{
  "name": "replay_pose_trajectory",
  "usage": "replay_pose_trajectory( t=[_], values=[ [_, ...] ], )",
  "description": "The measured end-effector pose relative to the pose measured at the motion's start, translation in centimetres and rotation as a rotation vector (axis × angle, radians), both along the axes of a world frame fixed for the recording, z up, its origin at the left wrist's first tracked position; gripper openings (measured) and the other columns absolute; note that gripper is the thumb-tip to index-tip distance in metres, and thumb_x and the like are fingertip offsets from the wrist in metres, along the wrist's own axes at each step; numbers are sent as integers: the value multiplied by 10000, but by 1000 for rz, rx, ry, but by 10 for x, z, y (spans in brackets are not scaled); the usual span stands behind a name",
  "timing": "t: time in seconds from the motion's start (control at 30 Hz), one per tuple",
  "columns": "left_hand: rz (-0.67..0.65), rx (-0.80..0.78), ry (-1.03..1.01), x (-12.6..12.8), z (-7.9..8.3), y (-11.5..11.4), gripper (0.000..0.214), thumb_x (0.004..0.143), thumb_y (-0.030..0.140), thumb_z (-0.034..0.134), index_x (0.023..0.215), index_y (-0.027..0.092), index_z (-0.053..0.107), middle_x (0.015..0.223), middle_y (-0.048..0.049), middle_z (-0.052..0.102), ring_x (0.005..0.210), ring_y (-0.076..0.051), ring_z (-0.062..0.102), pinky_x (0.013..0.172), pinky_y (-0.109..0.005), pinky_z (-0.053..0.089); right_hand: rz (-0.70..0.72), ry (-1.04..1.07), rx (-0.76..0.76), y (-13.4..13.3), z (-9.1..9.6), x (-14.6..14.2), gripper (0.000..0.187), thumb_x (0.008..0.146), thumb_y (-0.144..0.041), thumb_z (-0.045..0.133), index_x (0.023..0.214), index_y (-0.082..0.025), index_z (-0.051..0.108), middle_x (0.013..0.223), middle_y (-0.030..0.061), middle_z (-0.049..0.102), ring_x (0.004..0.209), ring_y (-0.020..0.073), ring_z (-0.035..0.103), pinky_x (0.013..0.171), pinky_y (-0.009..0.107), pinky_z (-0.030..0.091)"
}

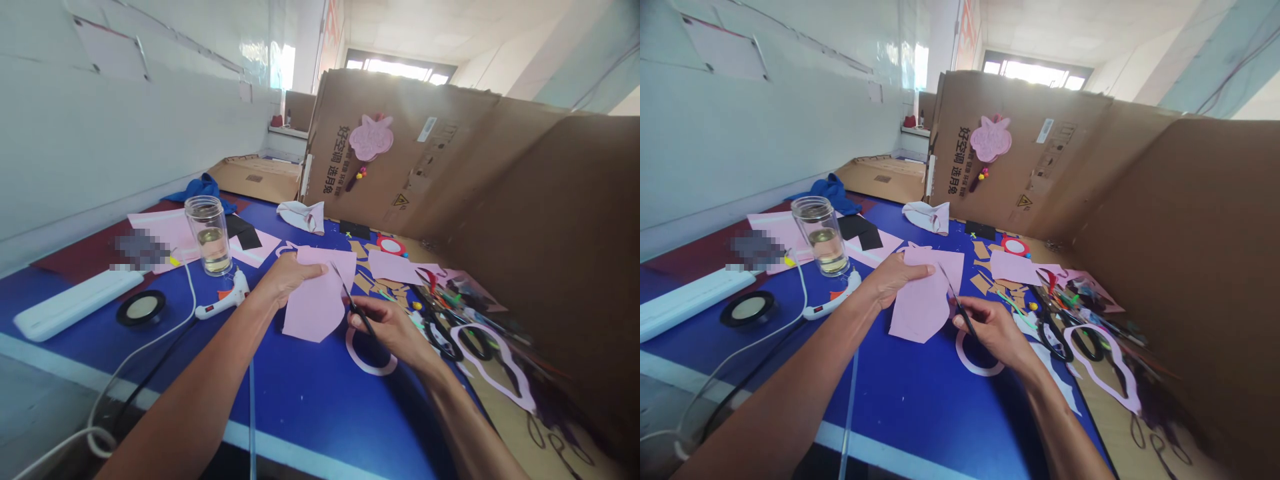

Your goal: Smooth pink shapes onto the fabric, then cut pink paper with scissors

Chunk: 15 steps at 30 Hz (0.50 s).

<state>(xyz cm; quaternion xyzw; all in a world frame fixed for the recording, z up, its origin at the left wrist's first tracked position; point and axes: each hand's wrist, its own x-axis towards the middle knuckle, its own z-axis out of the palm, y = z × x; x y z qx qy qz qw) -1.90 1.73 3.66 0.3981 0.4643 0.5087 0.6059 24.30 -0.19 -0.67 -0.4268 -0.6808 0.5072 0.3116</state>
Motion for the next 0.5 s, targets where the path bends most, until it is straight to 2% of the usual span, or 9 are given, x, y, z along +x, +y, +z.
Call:
replay_pose_trajectory(
  t=[0.3, 0.5],
  values=[
    [27, -8, 21, 1, 2, -1, 219, 752, 170, 941, 923, 136, 809, 881, -117, 847, 715, -248, 791, 704, -376, 652, 14, -16, 52, -1, 4, 0, 584, 845, -667, 884, 1224, -223, 894, 805, 3, 646, 752, 183, 522, 721, 324, 473],
    [30, -16, 19, 2, 4, -2, 159, 785, 143, 909, 919, 135, 823, 883, -114, 848, 717, -244, 791, 689, -367, 648, 15, -32, 60, 0, 4, 0, 564, 859, -647, 873, 1229, -222, 895, 812, 4, 652, 757, 187, 519, 719, 325, 464]
  ],
)
